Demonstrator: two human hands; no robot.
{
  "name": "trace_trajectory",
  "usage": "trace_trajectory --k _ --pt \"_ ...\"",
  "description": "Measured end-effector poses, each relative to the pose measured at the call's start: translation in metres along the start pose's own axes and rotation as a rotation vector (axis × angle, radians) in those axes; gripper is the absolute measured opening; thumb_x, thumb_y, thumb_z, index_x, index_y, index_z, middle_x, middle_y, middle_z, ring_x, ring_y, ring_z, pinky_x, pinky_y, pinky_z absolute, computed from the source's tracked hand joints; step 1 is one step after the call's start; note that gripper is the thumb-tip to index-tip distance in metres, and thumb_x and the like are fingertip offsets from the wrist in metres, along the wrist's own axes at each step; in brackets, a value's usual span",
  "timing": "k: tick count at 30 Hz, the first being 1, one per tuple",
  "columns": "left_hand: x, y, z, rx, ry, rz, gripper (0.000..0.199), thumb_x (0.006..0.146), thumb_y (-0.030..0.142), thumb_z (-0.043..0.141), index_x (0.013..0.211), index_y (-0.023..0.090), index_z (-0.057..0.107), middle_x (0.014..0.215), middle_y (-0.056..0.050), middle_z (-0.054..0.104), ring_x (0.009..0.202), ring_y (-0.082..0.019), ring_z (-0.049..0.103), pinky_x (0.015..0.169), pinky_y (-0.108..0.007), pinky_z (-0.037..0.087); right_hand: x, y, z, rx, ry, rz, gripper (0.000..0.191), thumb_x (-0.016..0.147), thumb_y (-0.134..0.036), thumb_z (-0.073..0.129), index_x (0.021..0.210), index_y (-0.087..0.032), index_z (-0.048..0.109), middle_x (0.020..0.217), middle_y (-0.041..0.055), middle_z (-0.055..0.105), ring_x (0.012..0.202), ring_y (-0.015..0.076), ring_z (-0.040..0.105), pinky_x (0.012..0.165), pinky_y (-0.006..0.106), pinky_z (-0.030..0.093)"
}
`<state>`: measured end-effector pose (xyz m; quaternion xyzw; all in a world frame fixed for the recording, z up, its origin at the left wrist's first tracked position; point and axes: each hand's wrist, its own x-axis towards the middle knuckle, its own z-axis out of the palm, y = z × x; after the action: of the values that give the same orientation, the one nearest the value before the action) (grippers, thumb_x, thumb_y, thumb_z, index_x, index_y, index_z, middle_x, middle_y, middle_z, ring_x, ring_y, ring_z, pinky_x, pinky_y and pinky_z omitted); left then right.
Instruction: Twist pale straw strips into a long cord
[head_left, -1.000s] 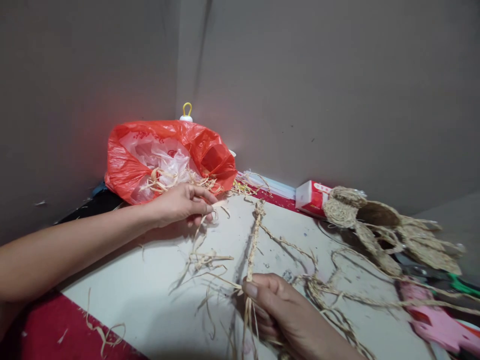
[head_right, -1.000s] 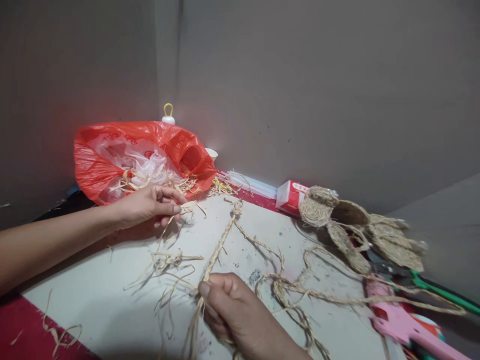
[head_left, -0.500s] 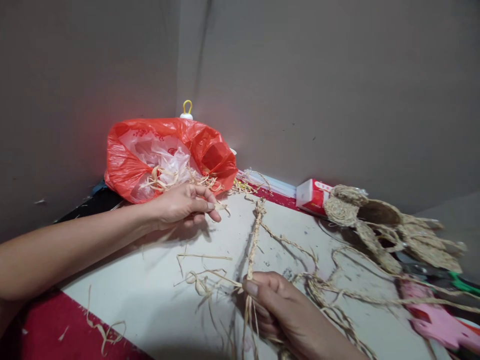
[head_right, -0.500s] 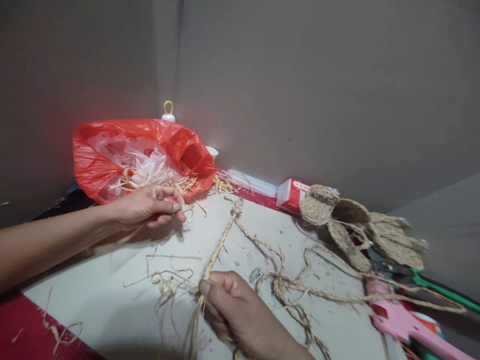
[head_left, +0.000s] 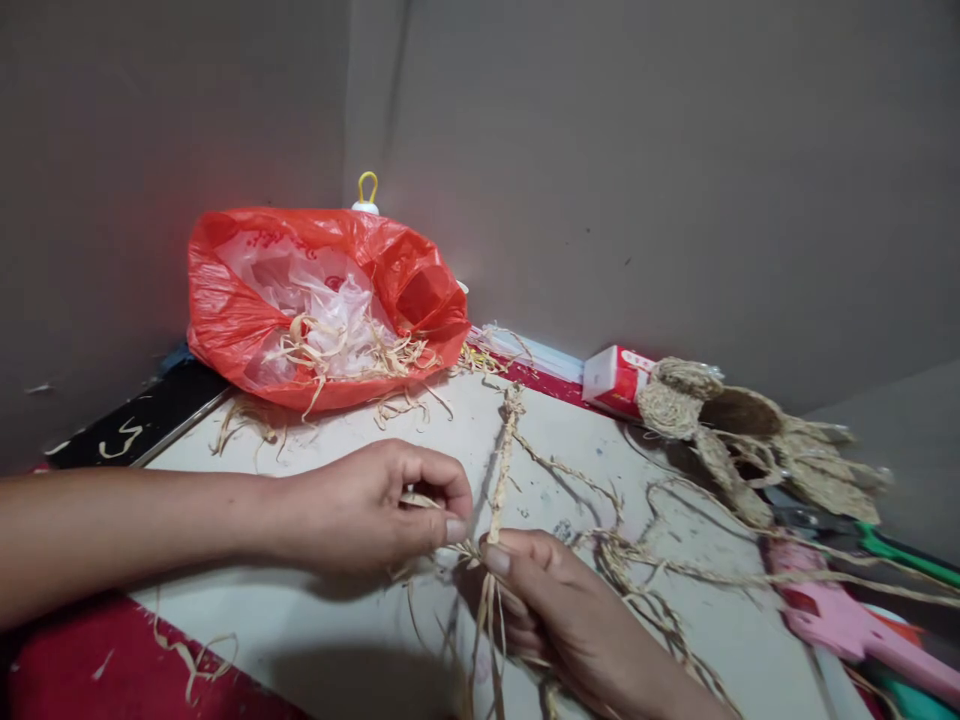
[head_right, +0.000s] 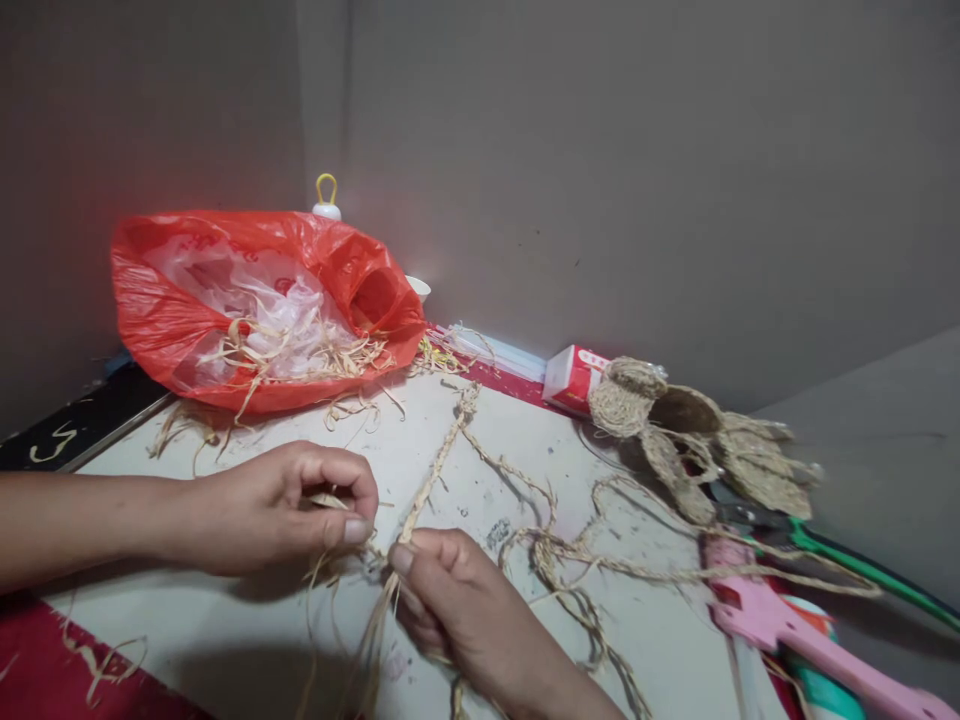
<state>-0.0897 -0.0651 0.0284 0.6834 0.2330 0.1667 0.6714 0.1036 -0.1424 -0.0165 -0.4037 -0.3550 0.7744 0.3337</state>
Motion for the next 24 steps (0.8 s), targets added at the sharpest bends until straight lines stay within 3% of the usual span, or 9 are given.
trace_trajectory --k 4,11,17,21,24 --pt "0.003 -0.011 0.002 0.046 0.008 0.064 0.008 0.082 0.020 0.055 0.077 0.014 0.056 0.085 -0.001 0.055 0.080 -0.011 0.050 0.075 -0.024 0.040 0.000 0.000 0.002 0.017 0.034 -0.010 0.048 0.079 -0.050 0.063 0.053 -0.018 0.038 0.042 -0.0103 0.026 0.036 0.0022 0.018 0.036 0.017 0.011" --pt "0.006 -0.026 0.015 -0.342 -0.048 -0.133 0.032 0.082 0.046 0.057 0.079 0.017 0.042 0.066 0.001 0.058 0.061 -0.010 0.054 0.063 -0.026 0.043 0.000 0.002 0.003 -0.004 0.070 -0.014 0.045 0.082 -0.051 0.059 0.057 -0.016 0.044 0.043 -0.0094 0.029 0.038 0.0023 0.020 0.038 0.018 0.012" --pt "0.006 -0.031 0.018 -0.435 -0.069 -0.183 0.044 0.072 0.054 0.065 0.077 0.017 0.041 0.063 0.001 0.060 0.054 -0.011 0.058 0.057 -0.027 0.047 0.001 0.003 0.003 -0.022 0.050 -0.051 0.045 0.084 -0.049 0.057 0.056 -0.017 0.041 0.043 -0.0096 0.027 0.038 0.0031 0.019 0.037 0.018 0.013" --pt "0.005 -0.030 0.019 -0.399 -0.020 -0.242 0.032 0.079 0.045 0.060 0.079 0.019 0.040 0.050 0.008 0.049 0.038 -0.006 0.041 0.038 -0.018 0.032 0.001 0.003 0.003 -0.020 0.040 -0.062 0.046 0.085 -0.048 0.056 0.055 -0.018 0.039 0.043 -0.0095 0.027 0.038 0.0034 0.020 0.038 0.018 0.013" --pt "0.004 -0.027 0.019 -0.418 0.046 -0.245 0.025 0.080 0.037 0.060 0.079 0.020 0.041 0.051 0.009 0.046 0.037 -0.004 0.031 0.035 -0.016 0.021 0.000 0.004 0.002 -0.033 0.032 -0.068 0.044 0.087 -0.046 0.055 0.057 -0.017 0.040 0.045 -0.0091 0.028 0.039 0.0037 0.021 0.038 0.019 0.014"
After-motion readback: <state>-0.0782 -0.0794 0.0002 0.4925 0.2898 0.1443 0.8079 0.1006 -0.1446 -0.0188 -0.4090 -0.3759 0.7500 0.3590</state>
